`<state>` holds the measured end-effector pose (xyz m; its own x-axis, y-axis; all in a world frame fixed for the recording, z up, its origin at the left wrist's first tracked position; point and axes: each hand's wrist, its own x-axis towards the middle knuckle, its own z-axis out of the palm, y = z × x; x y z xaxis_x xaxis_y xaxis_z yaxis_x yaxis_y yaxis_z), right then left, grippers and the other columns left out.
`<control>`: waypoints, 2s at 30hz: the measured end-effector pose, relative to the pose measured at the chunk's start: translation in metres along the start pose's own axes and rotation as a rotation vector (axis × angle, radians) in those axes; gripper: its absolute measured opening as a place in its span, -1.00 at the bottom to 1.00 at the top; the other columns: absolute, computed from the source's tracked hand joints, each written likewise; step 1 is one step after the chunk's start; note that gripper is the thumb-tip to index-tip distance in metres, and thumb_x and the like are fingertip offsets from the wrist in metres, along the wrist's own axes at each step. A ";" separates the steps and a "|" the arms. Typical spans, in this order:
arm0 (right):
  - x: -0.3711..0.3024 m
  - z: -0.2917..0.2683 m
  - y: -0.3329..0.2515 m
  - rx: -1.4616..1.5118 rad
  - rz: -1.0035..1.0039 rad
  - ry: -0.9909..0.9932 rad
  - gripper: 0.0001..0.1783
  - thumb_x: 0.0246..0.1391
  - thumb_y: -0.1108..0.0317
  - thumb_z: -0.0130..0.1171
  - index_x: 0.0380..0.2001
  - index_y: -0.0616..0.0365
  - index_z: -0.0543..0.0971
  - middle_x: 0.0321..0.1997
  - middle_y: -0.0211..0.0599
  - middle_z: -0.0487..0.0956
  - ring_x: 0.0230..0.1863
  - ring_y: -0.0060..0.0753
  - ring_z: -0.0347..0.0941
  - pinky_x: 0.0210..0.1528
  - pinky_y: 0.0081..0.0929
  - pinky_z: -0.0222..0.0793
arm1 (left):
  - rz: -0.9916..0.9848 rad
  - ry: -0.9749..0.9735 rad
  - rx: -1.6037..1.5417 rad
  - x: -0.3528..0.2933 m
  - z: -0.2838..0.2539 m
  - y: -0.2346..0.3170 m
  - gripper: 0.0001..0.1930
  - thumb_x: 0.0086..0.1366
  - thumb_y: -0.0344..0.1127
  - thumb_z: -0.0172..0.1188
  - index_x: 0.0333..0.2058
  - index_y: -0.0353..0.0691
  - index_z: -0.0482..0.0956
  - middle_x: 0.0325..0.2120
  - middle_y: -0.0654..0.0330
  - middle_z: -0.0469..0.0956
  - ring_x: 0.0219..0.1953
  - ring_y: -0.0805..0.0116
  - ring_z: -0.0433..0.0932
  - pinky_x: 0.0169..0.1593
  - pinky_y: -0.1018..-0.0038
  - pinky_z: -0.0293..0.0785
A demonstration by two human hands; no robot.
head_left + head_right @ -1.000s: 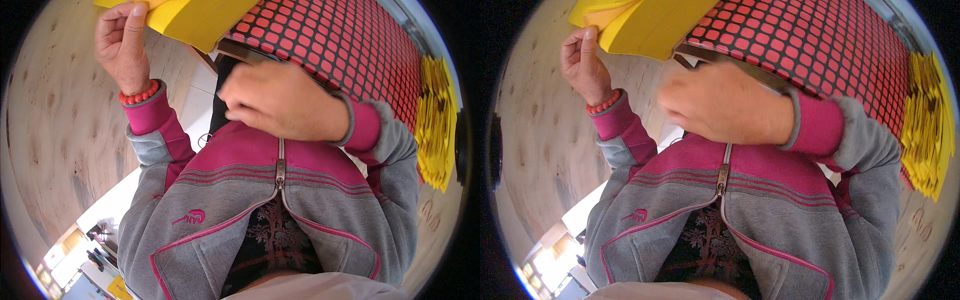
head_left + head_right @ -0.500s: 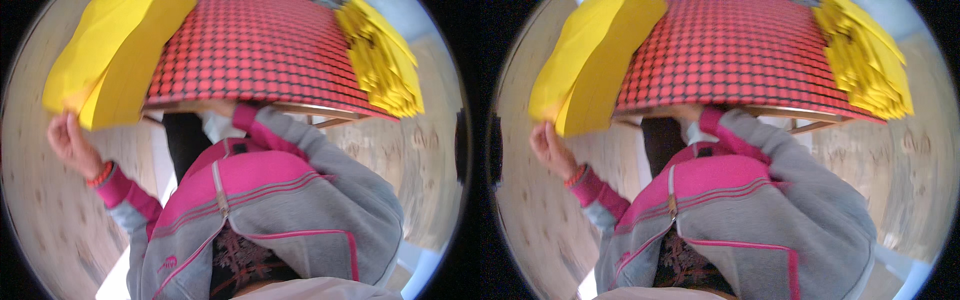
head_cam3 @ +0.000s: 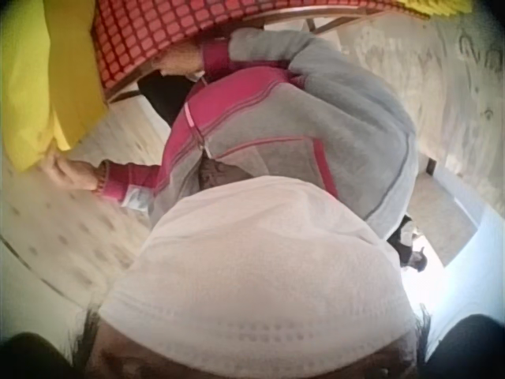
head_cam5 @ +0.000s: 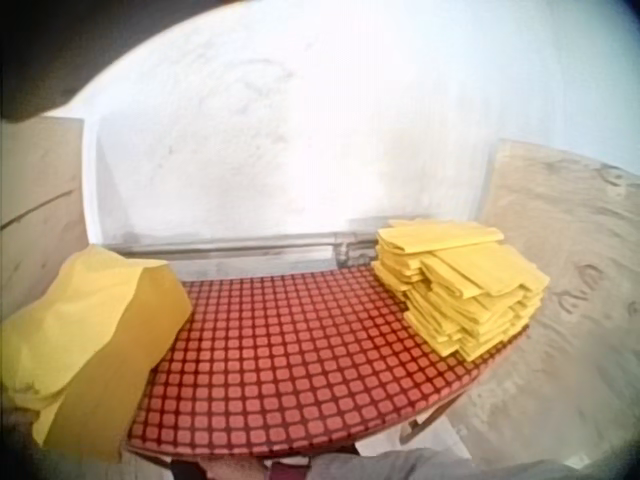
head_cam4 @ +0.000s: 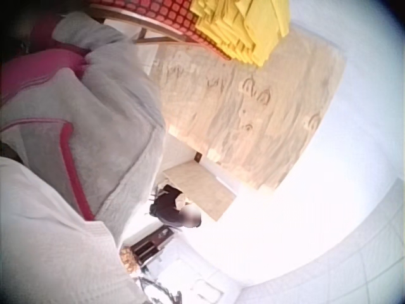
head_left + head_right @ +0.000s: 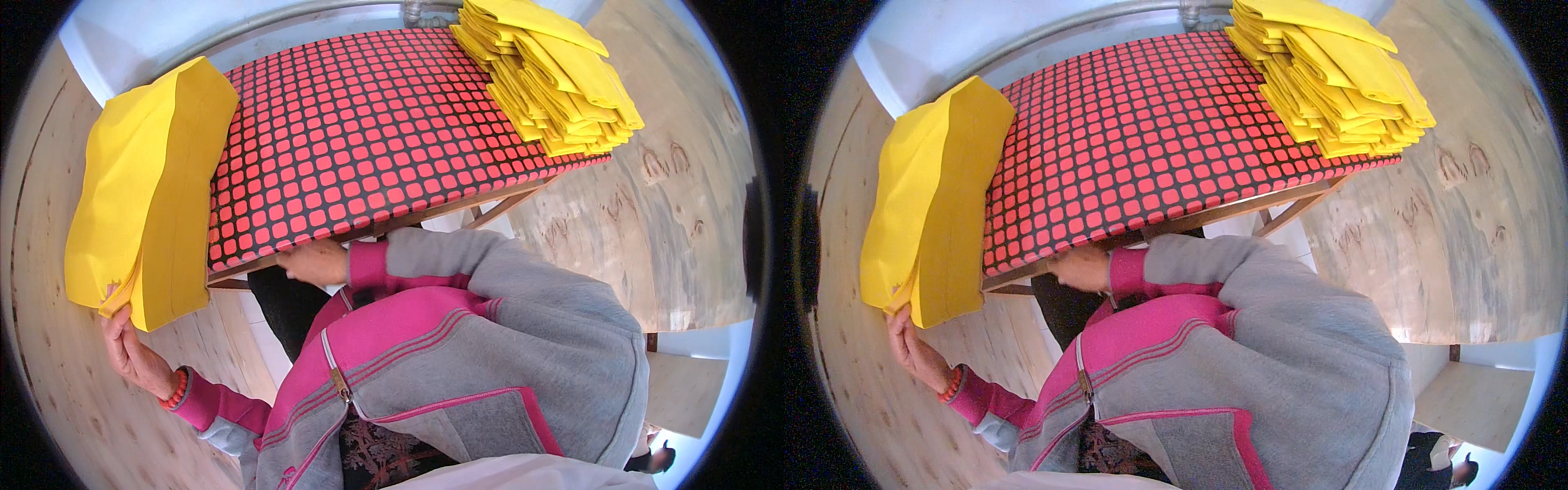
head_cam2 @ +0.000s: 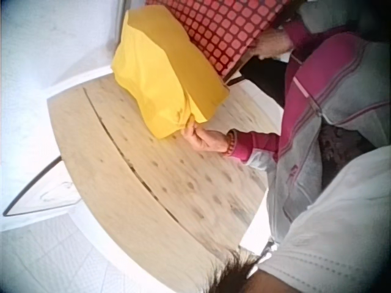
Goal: The person folds yellow paper sheets by hand on a patterned table. They repeatedly fold, crease, and stack the sheets into a growing pile on the right side of the table.
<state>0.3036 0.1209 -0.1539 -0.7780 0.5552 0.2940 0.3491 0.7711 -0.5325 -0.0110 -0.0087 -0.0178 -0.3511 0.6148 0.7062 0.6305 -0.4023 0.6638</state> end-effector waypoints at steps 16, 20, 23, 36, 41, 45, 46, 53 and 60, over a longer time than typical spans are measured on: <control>0.129 -0.173 -0.120 0.301 -0.849 0.158 -0.78 0.03 0.44 0.38 -0.22 0.15 0.62 0.07 -0.15 0.63 0.03 -0.11 0.59 0.04 -0.34 0.49 | -0.054 -0.023 -0.046 0.007 0.023 0.045 -0.77 0.39 -0.51 0.01 -0.21 -0.30 0.69 -0.24 0.20 0.71 -0.06 0.43 0.59 0.38 0.32 0.20; 0.154 -0.148 -0.124 0.255 -0.960 0.139 -0.74 0.02 0.44 0.38 -0.18 0.13 0.62 0.16 -0.13 0.59 0.12 -0.07 0.55 0.11 -0.30 0.46 | -0.108 -0.049 -0.145 0.007 0.023 0.049 -0.76 0.41 -0.51 -0.01 -0.19 -0.31 0.69 -0.21 0.26 0.67 -0.10 0.46 0.53 0.16 0.50 0.34; 0.162 -0.137 -0.120 0.181 -0.924 0.093 -0.72 0.04 0.44 0.37 -0.14 0.12 0.62 0.27 -0.12 0.53 0.22 -0.05 0.49 0.18 -0.28 0.43 | -0.063 -0.068 -0.124 0.009 0.020 0.047 -0.75 0.40 -0.52 -0.01 -0.17 -0.31 0.69 -0.21 0.28 0.66 -0.12 0.48 0.52 0.11 0.52 0.36; 0.165 -0.118 -0.110 0.188 -0.855 0.199 -0.86 0.20 0.42 0.23 -0.18 0.19 0.60 0.04 -0.02 0.62 0.03 0.01 0.58 0.04 -0.30 0.49 | -0.049 -0.070 -0.083 0.010 0.018 0.046 -0.78 0.34 -0.48 0.06 -0.18 -0.25 0.70 -0.21 0.24 0.70 -0.06 0.43 0.56 0.45 0.21 0.09; 0.163 -0.116 -0.113 0.218 -0.808 0.209 -0.90 0.23 0.44 0.20 -0.22 0.22 0.55 0.00 0.01 0.62 -0.02 0.03 0.59 0.00 -0.30 0.47 | -0.058 -0.061 -0.182 0.008 0.018 0.046 -0.75 0.24 -0.41 0.09 -0.18 -0.28 0.69 -0.20 0.21 0.70 0.00 0.35 0.57 0.48 0.12 0.03; 0.163 -0.116 -0.114 0.261 -0.798 0.197 -0.90 0.22 0.44 0.20 -0.24 0.23 0.52 -0.05 0.00 0.61 -0.02 0.02 0.59 -0.02 -0.31 0.46 | -0.025 -0.041 -0.187 0.007 0.018 0.043 -0.74 0.21 -0.39 0.09 -0.19 -0.29 0.68 -0.19 0.20 0.69 0.04 0.31 0.56 0.48 0.11 0.03; 0.163 -0.116 -0.115 0.279 -0.788 0.188 -0.90 0.22 0.44 0.20 -0.25 0.23 0.51 -0.07 0.00 0.61 -0.02 0.01 0.59 -0.02 -0.32 0.46 | -0.013 -0.027 -0.185 0.007 0.018 0.042 -0.75 0.20 -0.39 0.10 -0.19 -0.29 0.67 -0.19 0.20 0.68 0.05 0.31 0.56 0.48 0.10 0.04; 0.163 -0.114 -0.120 0.272 -0.770 0.181 -0.90 0.22 0.45 0.21 -0.26 0.23 0.51 -0.06 -0.01 0.60 -0.01 -0.01 0.58 -0.02 -0.33 0.46 | -0.060 -0.003 -0.180 0.006 0.014 0.039 -0.85 0.30 -0.44 0.21 -0.18 -0.29 0.65 -0.25 0.27 0.65 -0.11 0.46 0.57 0.46 0.11 0.08; 0.163 -0.112 -0.121 0.352 -0.789 0.277 -0.88 0.15 0.52 0.25 -0.24 0.20 0.54 0.15 -0.04 0.58 0.02 -0.08 0.59 0.05 -0.37 0.48 | -0.151 0.113 -0.258 0.005 0.023 0.046 -0.93 0.37 -0.47 0.24 -0.20 -0.29 0.60 -0.27 0.34 0.61 -0.15 0.55 0.55 0.25 0.40 0.33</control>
<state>0.1931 0.1535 0.0474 -0.5542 -0.0041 0.8324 -0.4472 0.8449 -0.2935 0.0321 -0.0082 0.0105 -0.5113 0.6069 0.6085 0.3741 -0.4802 0.7934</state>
